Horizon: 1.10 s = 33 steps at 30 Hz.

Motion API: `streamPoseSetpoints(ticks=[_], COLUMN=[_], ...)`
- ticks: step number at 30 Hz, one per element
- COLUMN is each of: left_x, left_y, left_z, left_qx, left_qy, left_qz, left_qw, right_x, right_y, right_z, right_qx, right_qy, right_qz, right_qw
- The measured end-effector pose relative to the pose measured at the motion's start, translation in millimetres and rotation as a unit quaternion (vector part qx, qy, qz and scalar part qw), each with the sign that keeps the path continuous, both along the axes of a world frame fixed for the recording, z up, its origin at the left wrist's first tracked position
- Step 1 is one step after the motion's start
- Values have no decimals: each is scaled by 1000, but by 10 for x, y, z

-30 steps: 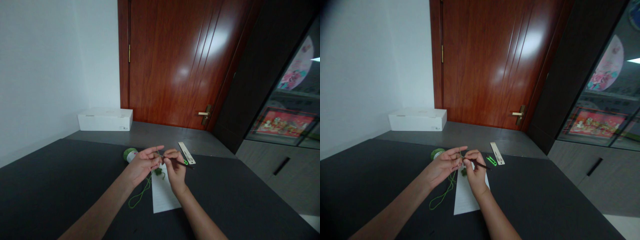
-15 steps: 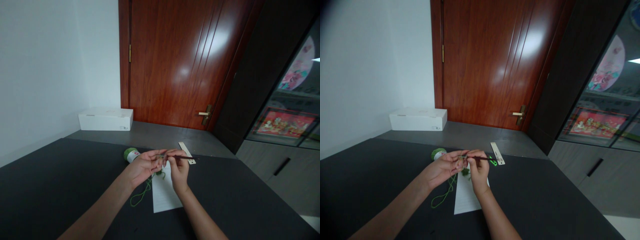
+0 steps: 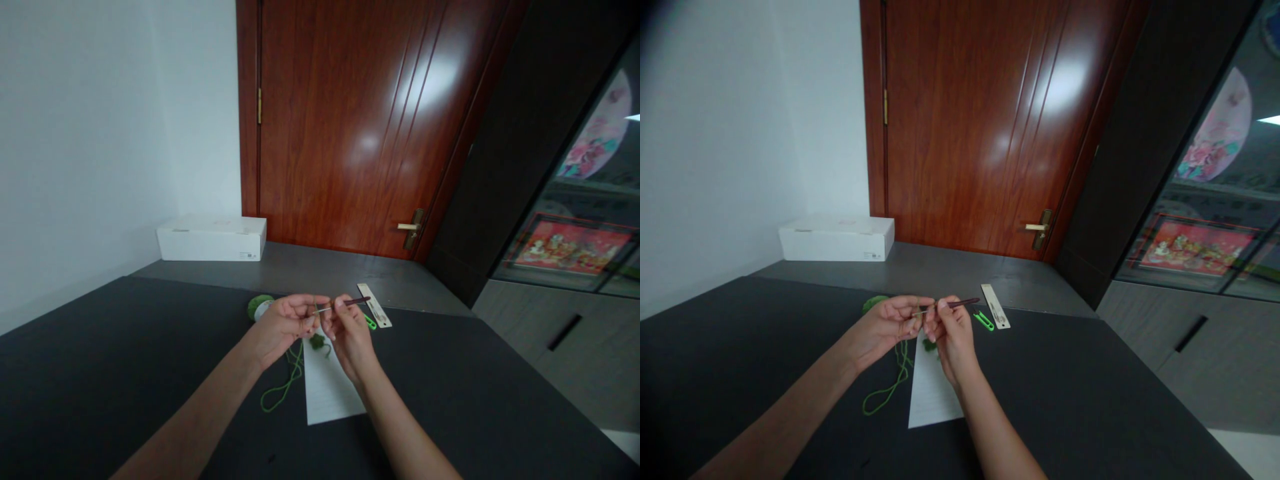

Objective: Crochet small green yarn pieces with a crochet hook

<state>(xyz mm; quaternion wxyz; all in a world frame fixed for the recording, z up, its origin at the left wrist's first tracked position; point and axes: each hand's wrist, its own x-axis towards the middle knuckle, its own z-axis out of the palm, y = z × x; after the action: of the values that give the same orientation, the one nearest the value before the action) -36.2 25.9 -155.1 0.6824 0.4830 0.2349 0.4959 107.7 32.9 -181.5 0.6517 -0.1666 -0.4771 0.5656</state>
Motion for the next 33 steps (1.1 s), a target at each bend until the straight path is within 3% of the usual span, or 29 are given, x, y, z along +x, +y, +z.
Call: streamPoseSetpoints(ticks=[6, 15, 21, 27, 33], left_x=[29, 66, 69, 97, 28], left_y=[-25, -46, -33, -56, -16], left_z=[19, 46, 51, 108, 86], left_qx=[32, 10, -50, -62, -10], left_qy=[37, 5, -8, 13, 38], left_qz=[45, 29, 24, 29, 16], left_qw=[998, 1000, 998, 998, 999], right_x=[-32, 20, 3, -4, 3], right_y=[24, 11, 6, -4, 17], right_z=[-32, -82, -83, -120, -75], right_qx=[82, 71, 64, 54, 55], right_qy=[-5, -34, -29, -21, 17], right_qz=[-103, -200, -203, -217, -130], right_qw=[991, 977, 977, 974, 990])
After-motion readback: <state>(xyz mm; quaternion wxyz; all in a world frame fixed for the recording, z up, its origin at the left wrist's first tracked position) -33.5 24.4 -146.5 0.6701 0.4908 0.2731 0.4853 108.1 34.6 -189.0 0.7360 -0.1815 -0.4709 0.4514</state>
